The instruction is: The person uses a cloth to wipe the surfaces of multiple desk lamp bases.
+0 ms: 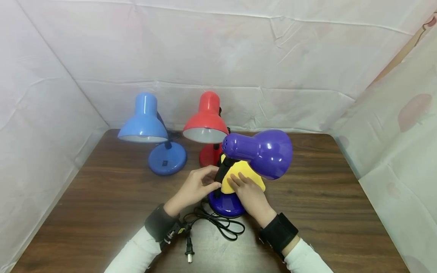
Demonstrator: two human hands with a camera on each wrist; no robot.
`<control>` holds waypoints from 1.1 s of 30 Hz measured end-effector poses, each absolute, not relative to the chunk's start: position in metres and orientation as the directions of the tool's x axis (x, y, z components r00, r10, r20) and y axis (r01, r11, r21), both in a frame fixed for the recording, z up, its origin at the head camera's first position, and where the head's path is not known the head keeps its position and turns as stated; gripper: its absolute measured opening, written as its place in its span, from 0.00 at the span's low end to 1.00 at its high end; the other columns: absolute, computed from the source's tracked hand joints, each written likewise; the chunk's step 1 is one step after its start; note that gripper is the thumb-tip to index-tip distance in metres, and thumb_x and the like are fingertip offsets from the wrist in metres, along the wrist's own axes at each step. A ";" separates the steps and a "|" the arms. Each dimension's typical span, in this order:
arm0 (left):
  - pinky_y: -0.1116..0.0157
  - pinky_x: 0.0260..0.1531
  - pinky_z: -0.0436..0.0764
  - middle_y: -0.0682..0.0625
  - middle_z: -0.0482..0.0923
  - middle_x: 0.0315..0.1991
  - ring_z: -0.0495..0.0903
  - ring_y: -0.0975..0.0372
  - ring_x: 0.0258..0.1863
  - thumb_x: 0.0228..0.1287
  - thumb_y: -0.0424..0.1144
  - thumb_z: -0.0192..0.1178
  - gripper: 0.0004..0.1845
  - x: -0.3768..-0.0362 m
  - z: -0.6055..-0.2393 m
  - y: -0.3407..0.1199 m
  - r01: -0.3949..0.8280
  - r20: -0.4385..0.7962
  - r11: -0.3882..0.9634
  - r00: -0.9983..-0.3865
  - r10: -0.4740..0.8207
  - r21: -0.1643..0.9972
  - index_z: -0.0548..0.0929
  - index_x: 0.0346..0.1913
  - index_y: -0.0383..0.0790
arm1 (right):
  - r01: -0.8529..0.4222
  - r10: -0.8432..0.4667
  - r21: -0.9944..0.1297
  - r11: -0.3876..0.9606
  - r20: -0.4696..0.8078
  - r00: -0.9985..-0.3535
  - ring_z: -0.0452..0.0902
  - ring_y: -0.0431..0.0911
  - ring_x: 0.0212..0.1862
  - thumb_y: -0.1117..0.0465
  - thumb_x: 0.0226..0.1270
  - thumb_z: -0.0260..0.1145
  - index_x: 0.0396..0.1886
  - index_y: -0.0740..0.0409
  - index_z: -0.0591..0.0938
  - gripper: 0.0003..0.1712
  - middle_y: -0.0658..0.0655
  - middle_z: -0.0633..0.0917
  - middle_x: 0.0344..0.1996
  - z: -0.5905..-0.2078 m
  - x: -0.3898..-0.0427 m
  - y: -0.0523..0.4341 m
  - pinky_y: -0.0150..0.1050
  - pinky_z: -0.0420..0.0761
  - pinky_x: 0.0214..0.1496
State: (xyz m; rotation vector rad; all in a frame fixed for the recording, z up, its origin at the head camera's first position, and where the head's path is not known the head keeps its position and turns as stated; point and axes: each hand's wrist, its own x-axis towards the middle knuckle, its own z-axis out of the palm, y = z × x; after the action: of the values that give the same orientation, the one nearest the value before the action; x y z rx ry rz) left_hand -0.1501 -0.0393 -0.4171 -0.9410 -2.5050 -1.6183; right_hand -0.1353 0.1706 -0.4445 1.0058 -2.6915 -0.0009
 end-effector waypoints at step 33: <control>0.66 0.34 0.82 0.52 0.81 0.42 0.80 0.66 0.37 0.57 0.34 0.63 0.16 -0.150 -0.417 -0.041 0.464 0.308 0.263 -0.827 0.470 0.846 0.78 0.50 0.44 | -0.721 -0.683 0.110 0.685 0.443 -0.581 0.78 0.51 0.51 0.64 0.74 0.23 0.50 0.57 0.81 0.35 0.55 0.82 0.50 -0.447 -0.072 0.187 0.44 0.81 0.44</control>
State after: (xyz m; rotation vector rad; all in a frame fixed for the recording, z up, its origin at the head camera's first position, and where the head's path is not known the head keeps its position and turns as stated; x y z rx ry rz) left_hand -0.1500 -0.0408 -0.4166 -0.9246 -2.5008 -1.6719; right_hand -0.0715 0.1871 -0.4470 1.0860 -2.4423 0.1126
